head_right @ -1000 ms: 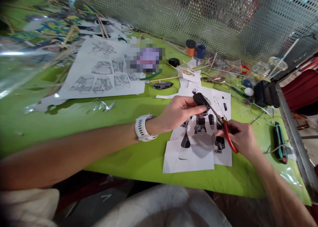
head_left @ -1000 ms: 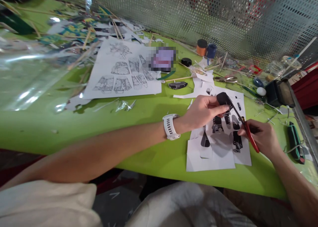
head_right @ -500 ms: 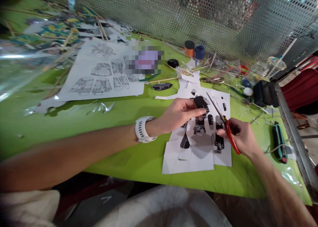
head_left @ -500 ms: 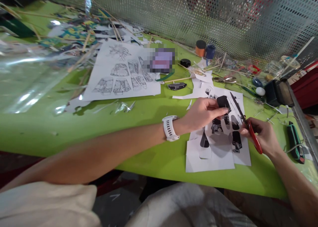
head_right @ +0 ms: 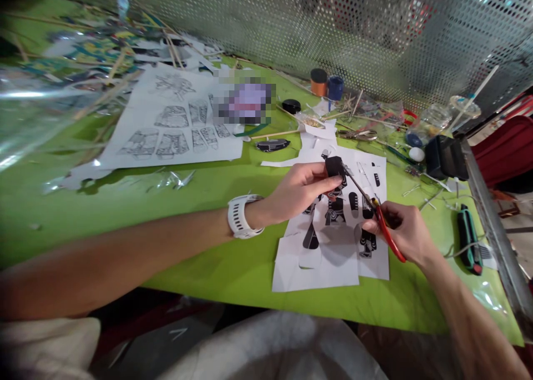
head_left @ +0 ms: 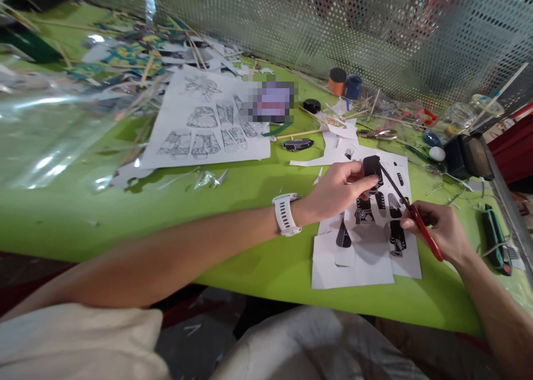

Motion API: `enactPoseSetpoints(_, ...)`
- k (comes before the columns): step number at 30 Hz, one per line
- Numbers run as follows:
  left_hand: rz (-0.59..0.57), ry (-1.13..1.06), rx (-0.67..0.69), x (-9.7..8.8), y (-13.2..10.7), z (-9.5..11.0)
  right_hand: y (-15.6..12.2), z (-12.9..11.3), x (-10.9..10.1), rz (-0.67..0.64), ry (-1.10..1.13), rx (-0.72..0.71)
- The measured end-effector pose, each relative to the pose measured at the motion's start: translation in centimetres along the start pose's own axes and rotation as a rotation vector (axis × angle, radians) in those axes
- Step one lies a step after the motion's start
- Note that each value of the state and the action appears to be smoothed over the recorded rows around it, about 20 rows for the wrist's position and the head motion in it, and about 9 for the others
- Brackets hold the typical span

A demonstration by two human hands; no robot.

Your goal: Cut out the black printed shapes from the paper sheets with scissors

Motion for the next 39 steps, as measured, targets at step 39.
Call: enactPoseSetpoints(39, -0.101, 0.187, -0.046, -3.4, 3.4, -1.9, 1.9, 1.3, -3.3, 0.426, -0.254, 0.136)
Point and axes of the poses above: each hand's wrist, its own y-axis towards the middle knuckle, its own x-axis out of the palm, z = x × y, the point moved 6 cm from there along y, towards the middle knuckle, and after that the axes turned 5 degrees about x, right-handed, at the moved point
